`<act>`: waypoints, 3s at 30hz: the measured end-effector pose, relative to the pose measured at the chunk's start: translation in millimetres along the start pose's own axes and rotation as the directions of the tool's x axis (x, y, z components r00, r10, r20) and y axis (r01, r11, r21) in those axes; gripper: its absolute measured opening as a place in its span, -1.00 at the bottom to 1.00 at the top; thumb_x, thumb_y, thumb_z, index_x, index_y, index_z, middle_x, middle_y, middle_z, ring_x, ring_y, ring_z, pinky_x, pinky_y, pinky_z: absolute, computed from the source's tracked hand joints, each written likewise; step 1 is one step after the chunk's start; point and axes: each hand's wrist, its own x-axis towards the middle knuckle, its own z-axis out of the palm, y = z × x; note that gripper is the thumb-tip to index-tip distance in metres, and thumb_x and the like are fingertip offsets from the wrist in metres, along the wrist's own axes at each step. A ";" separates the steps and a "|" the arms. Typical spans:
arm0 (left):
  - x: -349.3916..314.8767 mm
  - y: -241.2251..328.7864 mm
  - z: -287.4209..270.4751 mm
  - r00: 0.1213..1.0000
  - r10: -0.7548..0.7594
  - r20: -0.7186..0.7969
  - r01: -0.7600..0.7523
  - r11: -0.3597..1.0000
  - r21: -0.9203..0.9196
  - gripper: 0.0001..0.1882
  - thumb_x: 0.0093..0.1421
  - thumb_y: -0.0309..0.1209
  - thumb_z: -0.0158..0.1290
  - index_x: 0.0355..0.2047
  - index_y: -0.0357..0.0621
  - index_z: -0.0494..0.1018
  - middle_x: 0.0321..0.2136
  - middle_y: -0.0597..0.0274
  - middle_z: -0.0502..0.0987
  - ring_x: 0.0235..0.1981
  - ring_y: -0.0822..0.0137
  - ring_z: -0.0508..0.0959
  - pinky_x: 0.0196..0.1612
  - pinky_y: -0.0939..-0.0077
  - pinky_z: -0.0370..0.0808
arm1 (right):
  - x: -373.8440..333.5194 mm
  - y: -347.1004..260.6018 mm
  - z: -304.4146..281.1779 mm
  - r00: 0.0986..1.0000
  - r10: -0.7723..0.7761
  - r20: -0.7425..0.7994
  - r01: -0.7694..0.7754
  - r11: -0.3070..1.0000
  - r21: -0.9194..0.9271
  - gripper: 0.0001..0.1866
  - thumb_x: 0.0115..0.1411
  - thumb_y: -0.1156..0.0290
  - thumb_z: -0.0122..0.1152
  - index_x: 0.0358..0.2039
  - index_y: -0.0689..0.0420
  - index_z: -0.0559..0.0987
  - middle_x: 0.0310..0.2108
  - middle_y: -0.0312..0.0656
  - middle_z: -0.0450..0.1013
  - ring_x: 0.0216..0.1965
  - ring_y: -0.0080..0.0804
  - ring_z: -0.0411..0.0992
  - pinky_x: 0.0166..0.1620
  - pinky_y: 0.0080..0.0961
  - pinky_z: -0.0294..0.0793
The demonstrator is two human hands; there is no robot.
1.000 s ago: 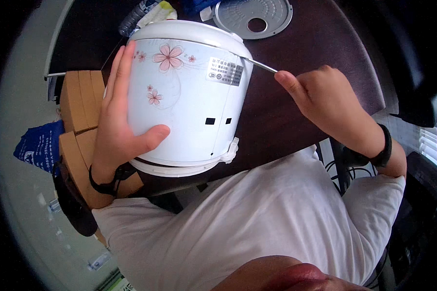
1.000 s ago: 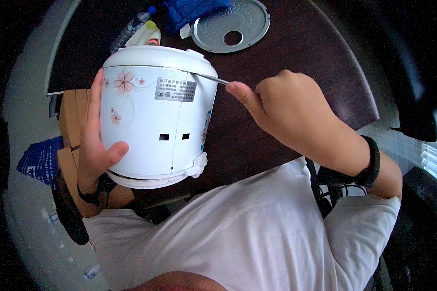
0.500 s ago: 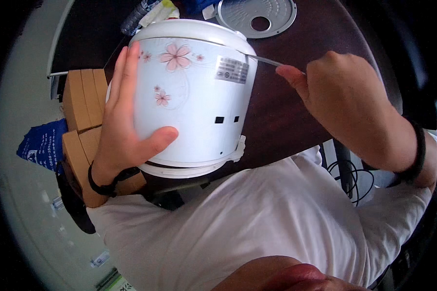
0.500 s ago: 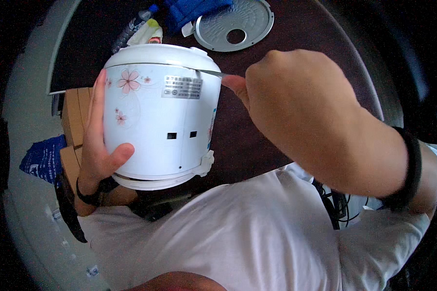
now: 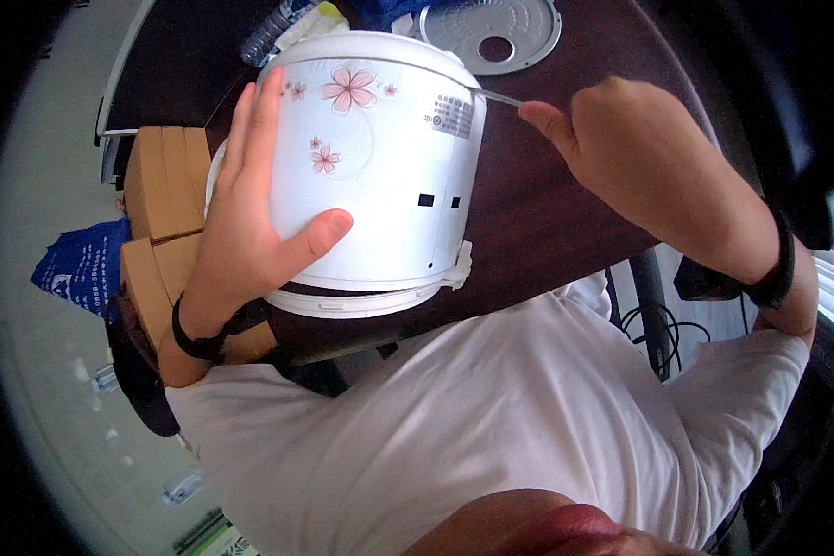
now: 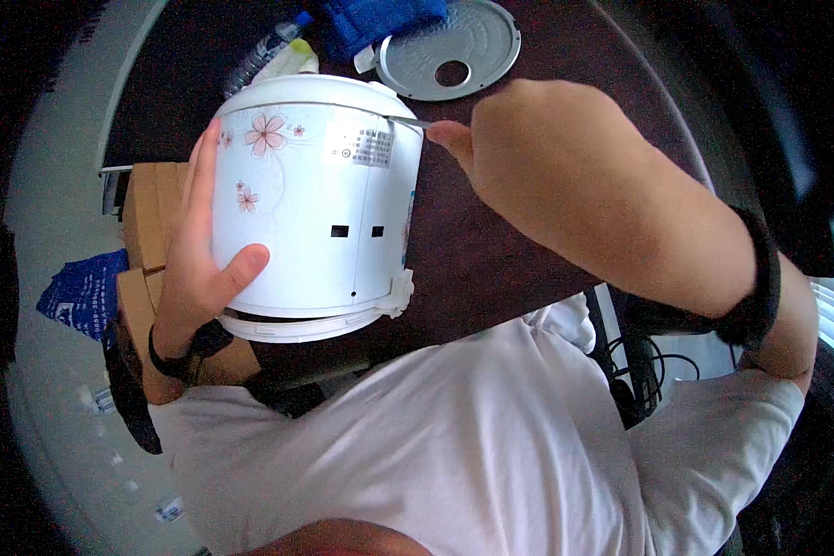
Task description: The person uses a screwdriver to remove screws from the lid and body of a white rice cooker. They remove the lid, then the outer casing, exposing the internal components.
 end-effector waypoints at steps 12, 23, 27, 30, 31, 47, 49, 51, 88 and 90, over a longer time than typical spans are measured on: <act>-5.9 3.4 20.9 1.000 -0.012 -0.016 0.010 0.991 -0.137 0.15 -0.06 0.09 0.17 0.40 -0.21 -0.09 0.30 -0.31 0.08 0.28 -0.13 0.22 0.27 0.11 0.23 | -35.7 11.5 42.3 0.984 0.096 0.150 -0.116 0.984 0.132 -0.28 0.37 -0.03 -0.07 -0.84 0.16 0.53 -0.82 -0.03 0.39 -0.74 -0.09 0.46 -0.68 -0.34 0.46; 6.9 -14.0 42.1 0.999 0.051 0.008 -0.048 0.977 -0.208 0.16 -0.09 0.23 0.12 0.41 -0.09 -0.04 0.32 -0.25 0.09 0.30 -0.14 0.22 0.29 0.10 0.20 | -53.5 45.7 47.0 0.964 0.205 0.172 -0.267 0.751 0.604 -0.25 0.31 -0.18 -0.01 -0.74 0.27 0.52 -0.80 -0.04 0.35 -0.70 -0.35 0.45 -0.58 -0.47 0.39; 18.8 -9.2 28.7 0.981 0.151 0.125 -0.141 0.986 -0.086 0.21 -0.02 0.33 0.05 0.42 -0.20 -0.13 0.39 -0.10 -0.02 0.39 -0.02 0.06 0.38 0.15 0.01 | -28.4 46.1 57.6 0.978 0.147 -0.145 0.043 0.545 0.838 -0.33 0.23 -0.25 0.11 -0.46 0.25 0.60 -0.68 -0.19 0.42 -0.62 -0.54 0.41 -0.55 -0.60 0.35; 24.9 4.6 11.7 0.959 0.191 0.210 -0.197 0.980 0.011 0.19 -0.16 0.14 0.16 0.42 -0.14 -0.06 0.40 -0.13 -0.04 0.39 -0.09 0.06 0.38 0.12 0.00 | 5.7 36.9 59.5 0.990 0.046 -0.130 0.088 0.516 0.852 -0.28 0.13 -0.28 0.23 -0.19 0.26 0.57 -0.55 -0.21 0.46 -0.64 -0.57 0.41 -0.62 -0.69 0.33; 25.3 11.3 6.5 0.947 0.196 0.256 -0.221 0.972 0.074 0.20 -0.18 0.10 0.18 0.42 -0.12 -0.05 0.40 -0.17 -0.04 0.39 -0.12 0.06 0.38 0.11 0.00 | 13.2 32.0 56.6 0.998 0.015 -0.067 0.050 0.518 0.854 -0.26 0.13 -0.28 0.22 -0.13 0.27 0.54 -0.53 -0.21 0.46 -0.67 -0.61 0.40 -0.67 -0.71 0.31; -3.9 79.0 47.3 1.000 -0.018 -0.019 0.023 0.952 0.306 0.31 -0.35 0.09 0.44 0.40 0.10 0.00 0.26 -0.31 0.11 0.25 -0.28 0.21 0.28 0.00 0.18 | 3.2 7.3 43.7 0.993 -0.116 -0.016 0.073 0.507 0.859 -0.39 -0.10 -0.14 0.42 -0.64 0.28 0.55 -0.75 -0.23 0.33 -0.68 -0.44 0.30 -0.55 -0.49 0.28; -3.6 76.3 47.3 1.000 -0.008 -0.017 0.013 0.957 0.290 0.31 -0.36 0.09 0.43 0.39 0.08 0.02 0.25 -0.27 0.13 0.23 -0.26 0.23 0.27 0.00 0.19 | 2.9 8.2 44.7 0.993 -0.118 -0.004 0.063 0.505 0.861 -0.40 -0.09 -0.14 0.41 -0.65 0.26 0.54 -0.74 -0.24 0.33 -0.67 -0.46 0.30 -0.55 -0.49 0.28; -3.5 75.0 48.3 1.000 -0.004 -0.024 0.011 0.953 0.302 0.31 -0.36 0.10 0.43 0.39 0.08 0.02 0.24 -0.27 0.14 0.22 -0.26 0.23 0.26 0.00 0.19 | 2.7 10.0 44.5 0.993 -0.108 0.056 0.012 0.546 0.838 -0.40 -0.07 -0.14 0.41 -0.66 0.24 0.53 -0.73 -0.26 0.33 -0.66 -0.49 0.29 -0.55 -0.50 0.28; -32.5 66.1 50.0 0.953 0.095 -0.289 0.076 0.845 0.529 0.29 -0.37 0.19 0.38 0.36 0.03 0.07 0.17 -0.23 0.30 0.13 -0.23 0.36 0.17 -0.07 0.25 | -5.4 -23.2 133.6 0.924 0.328 0.195 -0.146 -0.168 0.975 -0.59 0.45 0.37 -0.13 0.26 0.20 0.28 0.04 -0.18 0.42 -0.01 -0.51 0.41 0.03 -0.53 0.43; -25.1 64.5 51.7 0.950 0.134 -0.281 0.073 0.782 0.619 0.26 -0.27 0.23 0.33 0.35 -0.09 0.05 0.14 -0.32 0.27 0.12 -0.29 0.34 0.15 -0.18 0.25 | 13.4 -15.0 142.8 0.944 0.300 0.140 -0.094 -0.162 0.982 -0.56 0.41 0.40 -0.05 0.26 0.23 0.27 0.01 -0.14 0.43 -0.03 -0.51 0.41 0.02 -0.53 0.43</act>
